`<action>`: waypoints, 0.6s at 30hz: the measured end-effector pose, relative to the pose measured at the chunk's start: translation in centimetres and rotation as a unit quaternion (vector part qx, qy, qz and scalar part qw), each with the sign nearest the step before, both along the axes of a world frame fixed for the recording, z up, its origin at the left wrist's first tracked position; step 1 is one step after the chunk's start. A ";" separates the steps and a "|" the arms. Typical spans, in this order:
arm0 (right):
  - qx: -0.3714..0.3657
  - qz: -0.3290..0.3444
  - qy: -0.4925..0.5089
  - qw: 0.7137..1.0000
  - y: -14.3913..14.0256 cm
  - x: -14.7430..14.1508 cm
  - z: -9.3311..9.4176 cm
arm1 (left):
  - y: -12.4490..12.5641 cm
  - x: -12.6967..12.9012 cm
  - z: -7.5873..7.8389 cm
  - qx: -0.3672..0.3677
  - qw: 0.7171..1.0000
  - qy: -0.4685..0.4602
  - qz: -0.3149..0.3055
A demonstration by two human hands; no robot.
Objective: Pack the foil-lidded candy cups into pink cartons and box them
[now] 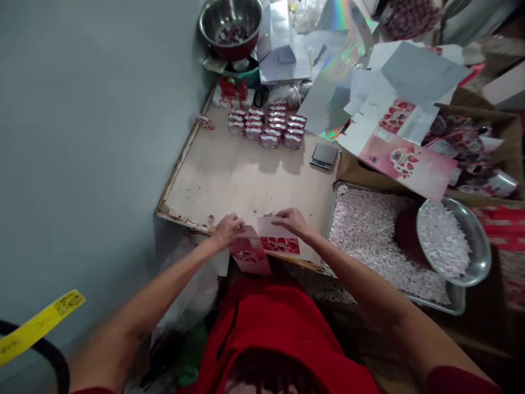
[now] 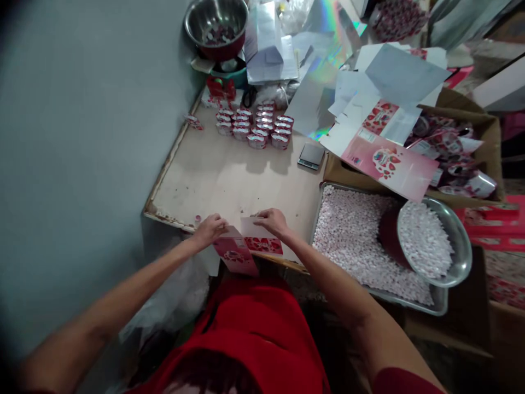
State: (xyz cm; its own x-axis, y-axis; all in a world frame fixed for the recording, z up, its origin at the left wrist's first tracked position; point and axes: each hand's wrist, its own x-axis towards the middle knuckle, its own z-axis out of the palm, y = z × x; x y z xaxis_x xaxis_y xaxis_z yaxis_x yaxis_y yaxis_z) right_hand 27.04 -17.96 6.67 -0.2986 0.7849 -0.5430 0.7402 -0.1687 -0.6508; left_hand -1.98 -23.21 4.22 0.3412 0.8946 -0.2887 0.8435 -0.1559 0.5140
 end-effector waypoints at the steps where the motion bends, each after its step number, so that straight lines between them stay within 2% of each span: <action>1: 0.021 0.022 -0.042 0.999 -0.3 -0.1 0.0 | -0.3 0.5 -0.9 0.039 0.999 0.025 0.000; 3: 0.055 0.103 -0.140 0.983 -0.6 -0.4 0.4 | -0.7 1.4 -1.9 0.126 0.990 0.048 -0.028; 6: 0.035 0.200 -0.214 0.956 0.1 -1.2 0.7 | -1.3 1.8 -1.0 0.252 0.959 0.022 -0.128; 9: 0.012 0.170 -0.223 0.960 1.5 -2.2 0.8 | -1.8 1.9 1.4 0.295 0.931 -0.011 -0.213; 12: 0.044 0.101 -0.196 0.974 2.8 -4.5 1.7 | -2.3 3.4 3.6 0.215 0.925 -0.047 -0.310; 14: 0.116 0.067 -0.139 0.981 3.3 -7.1 3.0 | -2.1 5.3 4.4 0.131 0.929 -0.050 -0.343; 16: 0.222 0.068 -0.082 0.969 3.5 -9.7 3.9 | -1.4 7.2 4.5 0.062 0.944 -0.029 -0.324; 18: 0.306 0.099 -0.060 0.945 3.4 -11.4 3.9 | -0.3 8.6 4.1 0.017 0.962 -0.004 -0.274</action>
State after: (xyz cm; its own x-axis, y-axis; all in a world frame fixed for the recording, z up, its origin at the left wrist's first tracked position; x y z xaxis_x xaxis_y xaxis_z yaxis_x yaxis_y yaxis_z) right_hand 15.62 -14.56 10.59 -0.4372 0.8983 -0.0440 0.7930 0.3620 -0.4900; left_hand 6.63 -23.49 8.33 0.7656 0.5895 -0.2575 0.6265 -0.5923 0.5066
